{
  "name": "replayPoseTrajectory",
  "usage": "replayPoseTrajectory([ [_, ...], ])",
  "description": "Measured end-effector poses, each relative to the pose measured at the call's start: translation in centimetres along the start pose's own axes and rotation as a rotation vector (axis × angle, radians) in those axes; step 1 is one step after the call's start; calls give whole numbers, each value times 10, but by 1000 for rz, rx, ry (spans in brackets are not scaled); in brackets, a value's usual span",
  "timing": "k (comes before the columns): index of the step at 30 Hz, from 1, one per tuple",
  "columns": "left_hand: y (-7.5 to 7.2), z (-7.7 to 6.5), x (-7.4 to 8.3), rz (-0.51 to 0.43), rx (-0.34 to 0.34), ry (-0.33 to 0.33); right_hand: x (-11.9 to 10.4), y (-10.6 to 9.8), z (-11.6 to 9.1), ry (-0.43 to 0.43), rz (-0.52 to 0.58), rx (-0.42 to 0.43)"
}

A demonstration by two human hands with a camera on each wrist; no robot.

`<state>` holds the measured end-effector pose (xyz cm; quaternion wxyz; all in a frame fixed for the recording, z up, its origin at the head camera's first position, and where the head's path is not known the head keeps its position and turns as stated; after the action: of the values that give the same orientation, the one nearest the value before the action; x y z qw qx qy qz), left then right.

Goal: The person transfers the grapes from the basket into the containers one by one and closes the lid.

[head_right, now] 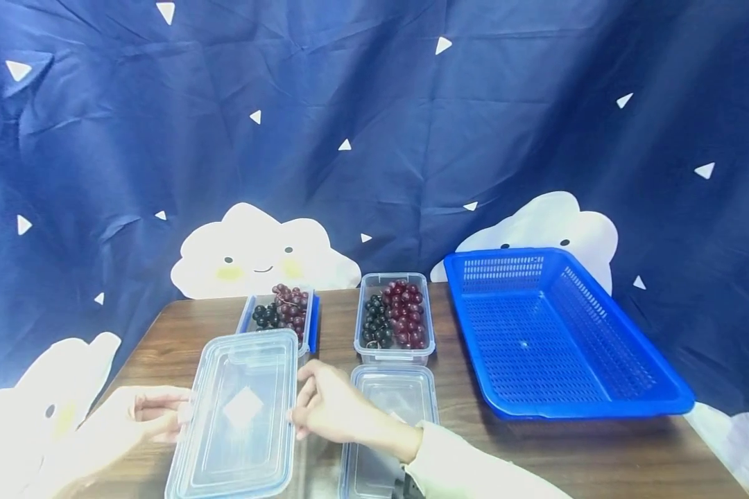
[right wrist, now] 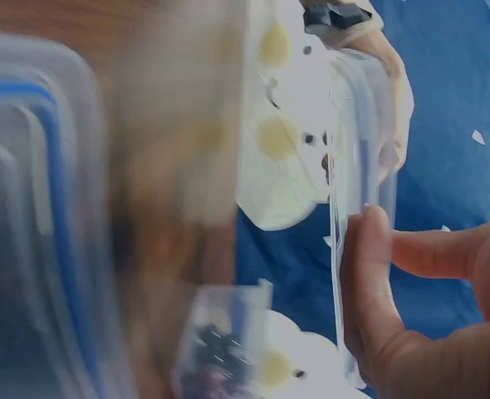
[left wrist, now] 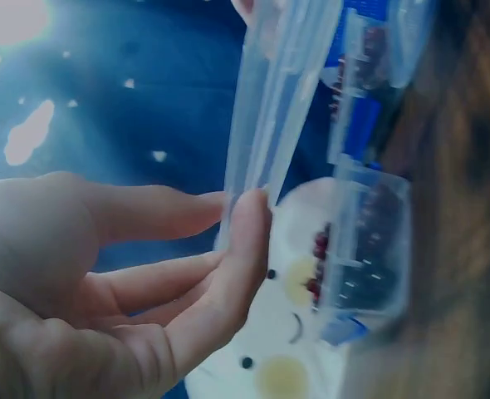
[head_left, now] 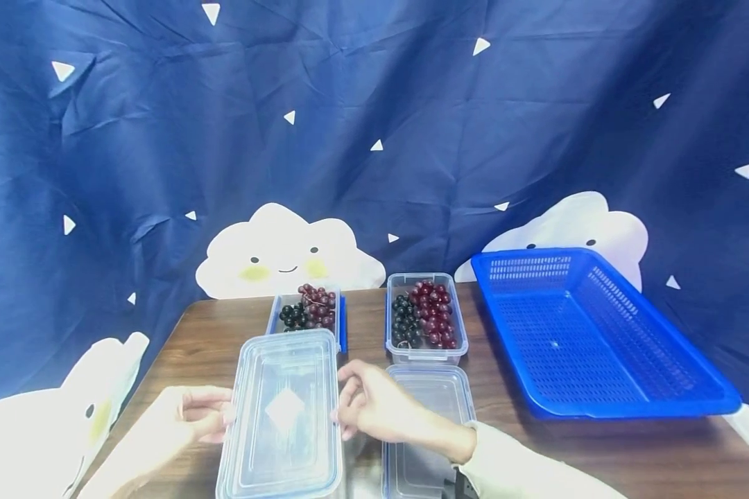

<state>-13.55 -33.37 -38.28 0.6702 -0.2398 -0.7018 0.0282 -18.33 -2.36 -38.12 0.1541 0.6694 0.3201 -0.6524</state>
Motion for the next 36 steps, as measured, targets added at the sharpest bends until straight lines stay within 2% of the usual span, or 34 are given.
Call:
replayPoseTrajectory([
  [4,-7,11,23,56,139,17,-19,-17,11,-73,37,50],
  [8,-13,32,46,46,269,31,-41,-37,24,-126,78,118],
  [12,-21,56,63,-8,342,69,-59,-58,37,-159,120,188],
  [15,-29,71,74,-31,375,100,-68,-72,50,-173,108,253],
  [18,-38,90,80,-46,407,92,-70,-84,65,-170,123,319],
  [25,-53,141,75,-24,467,111,-50,-101,109,-114,234,412],
  [30,-56,166,59,-29,464,27,-30,-103,131,-33,308,434],
  [36,-51,181,34,-107,424,-74,-5,-105,149,79,345,442],
])
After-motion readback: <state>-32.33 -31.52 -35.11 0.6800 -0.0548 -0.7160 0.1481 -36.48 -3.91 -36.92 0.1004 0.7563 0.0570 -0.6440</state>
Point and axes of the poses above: each hand's wrist, its own z-axis towards the middle knuckle, its own y-axis out of the palm, x = y × z, the point moved 4 cm from there along z, towards the middle knuckle, and after that the axes turned 3 degrees about y, right-handed, at the moved point
